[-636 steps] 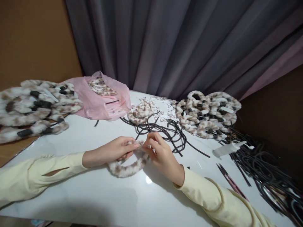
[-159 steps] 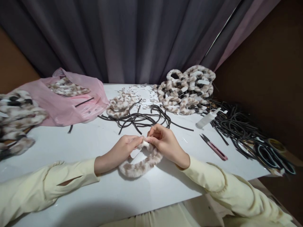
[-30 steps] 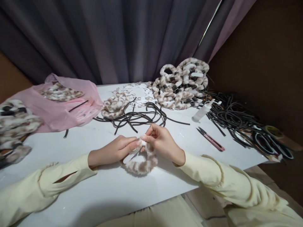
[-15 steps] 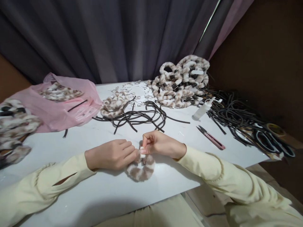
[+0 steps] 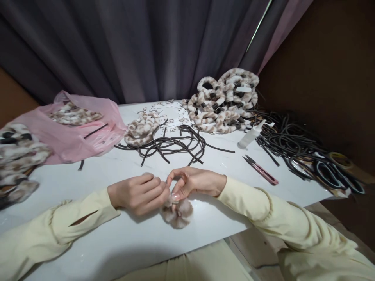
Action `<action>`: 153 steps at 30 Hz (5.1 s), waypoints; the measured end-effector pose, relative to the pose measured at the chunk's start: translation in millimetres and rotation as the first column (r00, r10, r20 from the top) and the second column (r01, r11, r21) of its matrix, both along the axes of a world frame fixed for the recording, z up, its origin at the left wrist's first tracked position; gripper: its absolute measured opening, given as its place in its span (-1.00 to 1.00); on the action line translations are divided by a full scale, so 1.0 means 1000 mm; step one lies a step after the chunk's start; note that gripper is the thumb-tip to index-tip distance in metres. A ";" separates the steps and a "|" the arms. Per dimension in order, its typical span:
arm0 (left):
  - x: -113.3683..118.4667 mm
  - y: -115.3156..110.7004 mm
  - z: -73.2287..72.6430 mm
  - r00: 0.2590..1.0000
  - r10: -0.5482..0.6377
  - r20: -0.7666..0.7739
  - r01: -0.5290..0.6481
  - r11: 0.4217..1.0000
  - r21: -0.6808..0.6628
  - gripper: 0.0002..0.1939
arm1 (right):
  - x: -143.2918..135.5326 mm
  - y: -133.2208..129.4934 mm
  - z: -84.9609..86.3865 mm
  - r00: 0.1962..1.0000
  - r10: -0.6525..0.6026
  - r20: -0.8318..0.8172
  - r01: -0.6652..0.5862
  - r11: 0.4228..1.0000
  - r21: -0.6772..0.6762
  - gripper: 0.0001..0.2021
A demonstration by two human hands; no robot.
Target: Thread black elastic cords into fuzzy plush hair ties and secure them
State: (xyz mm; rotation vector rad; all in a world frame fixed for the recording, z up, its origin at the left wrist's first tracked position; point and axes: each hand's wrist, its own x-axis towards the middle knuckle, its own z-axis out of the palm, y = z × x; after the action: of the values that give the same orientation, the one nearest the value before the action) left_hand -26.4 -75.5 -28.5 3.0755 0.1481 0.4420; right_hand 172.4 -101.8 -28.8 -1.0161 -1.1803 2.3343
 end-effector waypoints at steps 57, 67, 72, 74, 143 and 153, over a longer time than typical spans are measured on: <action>0.009 0.005 -0.007 0.872 0.463 0.160 0.240 -0.119 -0.963 -0.64 | 0.018 0.037 0.032 0.960 -0.225 -0.166 0.270 0.901 0.339 -0.63; 0.005 0.014 -0.010 0.862 0.497 0.094 0.301 -0.355 -0.885 -0.64 | 0.026 0.048 0.018 0.933 -0.337 -0.130 0.361 0.876 0.320 -0.87; 0.007 0.018 -0.011 0.839 0.543 0.047 0.329 -0.437 -0.837 -0.68 | 0.026 0.053 0.015 0.869 -0.492 0.053 0.427 0.801 0.420 -0.88; 0.007 0.019 -0.011 0.829 0.558 0.044 0.349 -0.454 -0.820 -0.71 | 0.025 0.059 0.015 0.802 -0.584 0.125 0.441 0.720 0.535 -0.79; 0.010 0.034 -0.018 0.842 0.539 -0.018 0.433 -0.696 -0.572 -0.89 | -0.060 0.128 0.089 0.994 -0.057 0.095 0.034 0.974 0.222 -0.82; 0.014 0.033 -0.015 0.751 0.660 0.016 0.489 -0.540 -0.685 -0.93 | -0.050 0.138 0.073 0.999 0.018 -0.028 -0.013 0.984 0.178 -0.82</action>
State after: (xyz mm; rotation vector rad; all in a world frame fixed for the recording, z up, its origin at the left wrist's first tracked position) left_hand -12.4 -42.5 -43.2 0.5809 0.5384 0.7066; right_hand 122.8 36.2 44.0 -0.9102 -1.3612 2.2006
